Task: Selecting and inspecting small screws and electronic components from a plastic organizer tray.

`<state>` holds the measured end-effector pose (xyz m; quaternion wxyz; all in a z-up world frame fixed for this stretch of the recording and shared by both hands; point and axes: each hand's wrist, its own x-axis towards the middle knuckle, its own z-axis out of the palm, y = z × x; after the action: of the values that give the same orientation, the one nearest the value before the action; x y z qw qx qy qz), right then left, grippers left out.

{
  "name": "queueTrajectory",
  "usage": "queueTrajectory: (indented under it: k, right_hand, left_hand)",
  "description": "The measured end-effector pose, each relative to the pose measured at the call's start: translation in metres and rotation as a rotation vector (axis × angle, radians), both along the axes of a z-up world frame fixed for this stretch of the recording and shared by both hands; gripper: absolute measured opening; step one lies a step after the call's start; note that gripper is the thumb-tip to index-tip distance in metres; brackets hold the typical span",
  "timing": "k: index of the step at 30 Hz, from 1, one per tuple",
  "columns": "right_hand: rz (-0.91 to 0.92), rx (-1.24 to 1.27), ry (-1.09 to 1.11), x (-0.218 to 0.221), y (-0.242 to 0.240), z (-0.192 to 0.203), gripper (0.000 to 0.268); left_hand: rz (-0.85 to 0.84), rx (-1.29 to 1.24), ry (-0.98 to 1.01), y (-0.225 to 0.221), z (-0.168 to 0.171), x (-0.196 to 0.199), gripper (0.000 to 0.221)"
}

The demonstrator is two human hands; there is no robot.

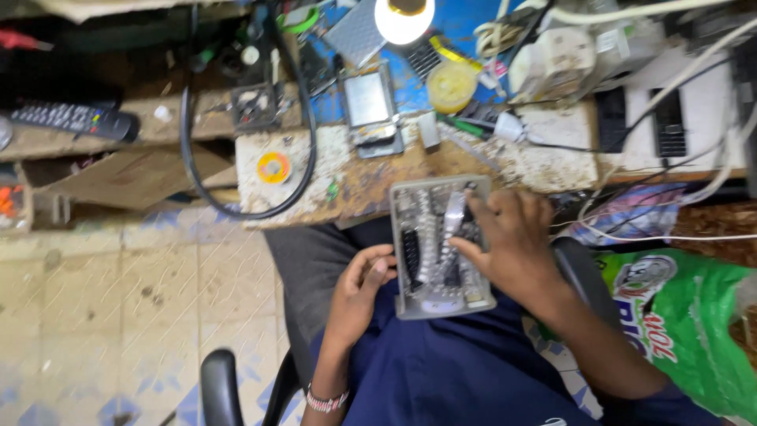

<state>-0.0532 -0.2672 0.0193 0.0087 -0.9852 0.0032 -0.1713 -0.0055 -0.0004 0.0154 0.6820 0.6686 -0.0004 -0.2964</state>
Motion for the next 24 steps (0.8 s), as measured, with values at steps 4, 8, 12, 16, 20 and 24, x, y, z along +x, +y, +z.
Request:
queueTrajectory:
  k: [4, 8, 12, 16, 20, 24]
  right_hand:
    - [-0.104, -0.093, 0.129, 0.008, 0.014, 0.016, 0.095]
    - [-0.102, -0.014, 0.121, 0.005, 0.019, 0.008, 0.085]
    - [-0.1, 0.19, 0.138, 0.002, 0.021, 0.001, 0.082]
    - [-0.133, 0.324, 0.143, 0.0, 0.027, -0.005, 0.072]
    - [-0.116, 0.365, 0.155, 0.0, 0.028, -0.007, 0.073]
    - [-0.099, 0.398, 0.192, 0.0, 0.029, -0.007, 0.071]
  left_hand:
    - [-0.018, 0.025, 0.026, 0.002, -0.015, 0.001, 0.042]
    - [0.03, 0.06, 0.094, 0.0, -0.026, 0.001, 0.041]
    - [0.09, 0.073, 0.176, 0.006, -0.067, 0.002, 0.043]
    - [0.092, 0.073, 0.142, 0.011, -0.094, 0.005, 0.043]
    - [0.145, 0.113, 0.225, 0.006, -0.083, 0.006, 0.045]
    - [0.132, 0.26, 0.288, -0.002, -0.058, 0.008, 0.042]
